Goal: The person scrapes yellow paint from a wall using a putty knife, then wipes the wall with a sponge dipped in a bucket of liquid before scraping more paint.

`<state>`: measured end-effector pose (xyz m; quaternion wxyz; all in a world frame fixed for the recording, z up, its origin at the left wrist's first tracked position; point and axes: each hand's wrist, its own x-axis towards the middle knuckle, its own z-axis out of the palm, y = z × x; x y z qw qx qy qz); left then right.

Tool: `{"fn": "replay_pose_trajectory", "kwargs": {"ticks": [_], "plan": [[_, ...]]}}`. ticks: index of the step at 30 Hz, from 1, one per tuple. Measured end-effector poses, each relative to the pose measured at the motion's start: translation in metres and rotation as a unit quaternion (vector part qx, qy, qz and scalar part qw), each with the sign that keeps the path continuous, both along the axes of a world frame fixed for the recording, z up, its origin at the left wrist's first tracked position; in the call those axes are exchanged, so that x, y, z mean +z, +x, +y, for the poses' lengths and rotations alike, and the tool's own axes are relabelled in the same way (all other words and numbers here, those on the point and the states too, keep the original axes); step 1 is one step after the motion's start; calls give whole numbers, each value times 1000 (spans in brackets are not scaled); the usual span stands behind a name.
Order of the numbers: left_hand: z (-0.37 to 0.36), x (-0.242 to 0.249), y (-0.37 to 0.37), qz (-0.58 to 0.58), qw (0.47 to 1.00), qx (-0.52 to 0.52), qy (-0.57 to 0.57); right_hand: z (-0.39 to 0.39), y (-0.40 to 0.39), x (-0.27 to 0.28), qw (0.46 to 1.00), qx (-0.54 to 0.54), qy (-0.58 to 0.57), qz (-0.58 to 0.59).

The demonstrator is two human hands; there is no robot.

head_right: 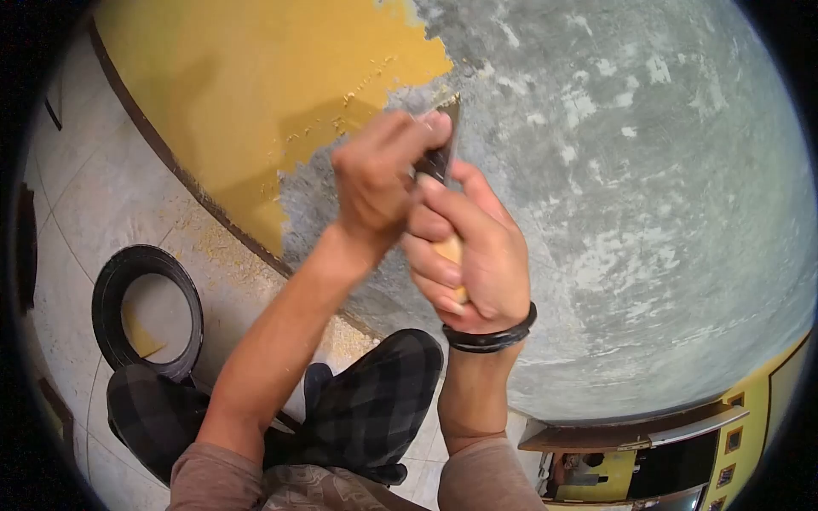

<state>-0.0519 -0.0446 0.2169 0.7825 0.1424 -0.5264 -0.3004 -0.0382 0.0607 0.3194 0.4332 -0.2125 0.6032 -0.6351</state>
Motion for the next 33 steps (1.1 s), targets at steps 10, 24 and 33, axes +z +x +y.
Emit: {"fn": "replay_pose_trajectory", "kwargs": {"ticks": [10, 24, 33], "plan": [[40, -14, 0, -31, 997, -43, -53, 44, -31, -13, 999, -11, -21, -38], [19, -48, 105, -479, 827, -292, -37, 78, -49, -135, 993, 94, 61, 31], [10, -63, 179, -668, 732, -80, 106, 59, -27, -165, 817, 226, 173, 501]]}}
